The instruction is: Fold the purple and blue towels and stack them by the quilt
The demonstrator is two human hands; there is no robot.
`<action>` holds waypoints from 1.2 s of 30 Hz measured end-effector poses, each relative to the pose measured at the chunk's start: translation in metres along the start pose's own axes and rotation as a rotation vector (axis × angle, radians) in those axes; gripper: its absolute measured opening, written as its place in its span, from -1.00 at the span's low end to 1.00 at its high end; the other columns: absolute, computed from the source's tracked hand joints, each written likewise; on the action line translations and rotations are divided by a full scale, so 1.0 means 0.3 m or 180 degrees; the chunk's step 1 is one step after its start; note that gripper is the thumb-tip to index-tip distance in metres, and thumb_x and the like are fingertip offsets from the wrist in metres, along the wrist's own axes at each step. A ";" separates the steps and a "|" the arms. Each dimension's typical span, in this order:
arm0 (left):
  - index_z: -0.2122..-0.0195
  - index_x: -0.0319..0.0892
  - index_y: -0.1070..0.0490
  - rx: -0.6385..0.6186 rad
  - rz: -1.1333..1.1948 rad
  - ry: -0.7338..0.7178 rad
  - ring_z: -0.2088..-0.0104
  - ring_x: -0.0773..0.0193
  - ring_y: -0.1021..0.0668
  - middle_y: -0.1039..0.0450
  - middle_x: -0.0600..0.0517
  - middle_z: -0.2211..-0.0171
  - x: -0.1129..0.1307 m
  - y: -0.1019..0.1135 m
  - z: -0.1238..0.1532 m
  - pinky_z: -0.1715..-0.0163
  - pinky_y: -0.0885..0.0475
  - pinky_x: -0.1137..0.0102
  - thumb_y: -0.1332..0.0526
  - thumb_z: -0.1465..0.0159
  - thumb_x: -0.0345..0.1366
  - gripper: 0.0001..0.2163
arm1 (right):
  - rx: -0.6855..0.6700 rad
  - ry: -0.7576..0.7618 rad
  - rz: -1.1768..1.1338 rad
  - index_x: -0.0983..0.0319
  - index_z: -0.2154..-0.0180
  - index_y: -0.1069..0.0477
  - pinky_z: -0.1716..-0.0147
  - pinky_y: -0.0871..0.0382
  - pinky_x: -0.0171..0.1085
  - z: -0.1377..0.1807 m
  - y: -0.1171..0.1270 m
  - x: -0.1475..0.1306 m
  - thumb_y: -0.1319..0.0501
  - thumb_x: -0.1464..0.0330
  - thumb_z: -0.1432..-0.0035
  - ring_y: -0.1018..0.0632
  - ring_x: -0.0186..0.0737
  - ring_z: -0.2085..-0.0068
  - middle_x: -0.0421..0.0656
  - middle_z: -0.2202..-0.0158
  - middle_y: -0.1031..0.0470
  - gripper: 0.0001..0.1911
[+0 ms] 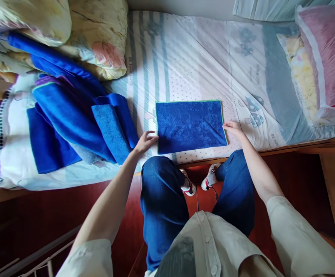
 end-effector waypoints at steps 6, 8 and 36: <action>-0.06 -0.28 -0.47 0.0086 0.0059 -0.0272 0.10 0.16 -0.58 -0.56 -0.13 0.08 0.203 -0.008 -0.219 0.04 -0.51 0.23 -0.42 -0.10 -0.21 -0.50 | 0.0232 0.0400 0.0041 0.28 -0.02 -0.58 -0.18 -0.49 -0.17 -0.222 -0.023 -0.059 -0.30 0.45 -0.21 -0.63 -0.19 -0.06 -0.02 -0.11 -0.63 -0.67; -0.12 -0.33 -0.46 0.0160 0.0053 -0.0324 0.02 0.14 -0.55 -0.51 -0.20 -0.06 0.249 -0.014 -0.276 -0.04 -0.48 0.19 -0.37 -0.17 -0.29 -0.52 | 0.0347 0.0515 0.0253 0.29 -0.09 -0.56 -0.21 -0.48 -0.13 -0.298 -0.029 -0.077 -0.27 0.44 -0.23 -0.63 -0.17 -0.05 -0.01 -0.13 -0.62 -0.62; -0.50 -0.21 -0.09 0.0244 -0.1629 -0.1947 -0.56 -0.08 0.25 0.17 -0.15 -0.57 0.189 -0.273 -0.289 -0.47 0.48 -0.04 -0.13 -0.40 0.12 -0.24 | 0.0213 0.1908 0.2143 0.18 -0.53 0.05 -0.53 0.41 0.18 -0.268 -0.299 -0.103 0.16 0.09 -0.52 0.16 0.01 -0.58 -0.11 -0.59 0.15 -0.32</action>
Point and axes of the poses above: each hand's wrist, its own z-axis away from the middle knuckle, its own y-axis out of the back of the hand, x = y × z, the point moved 4 cm from there along -z, towards the middle knuckle
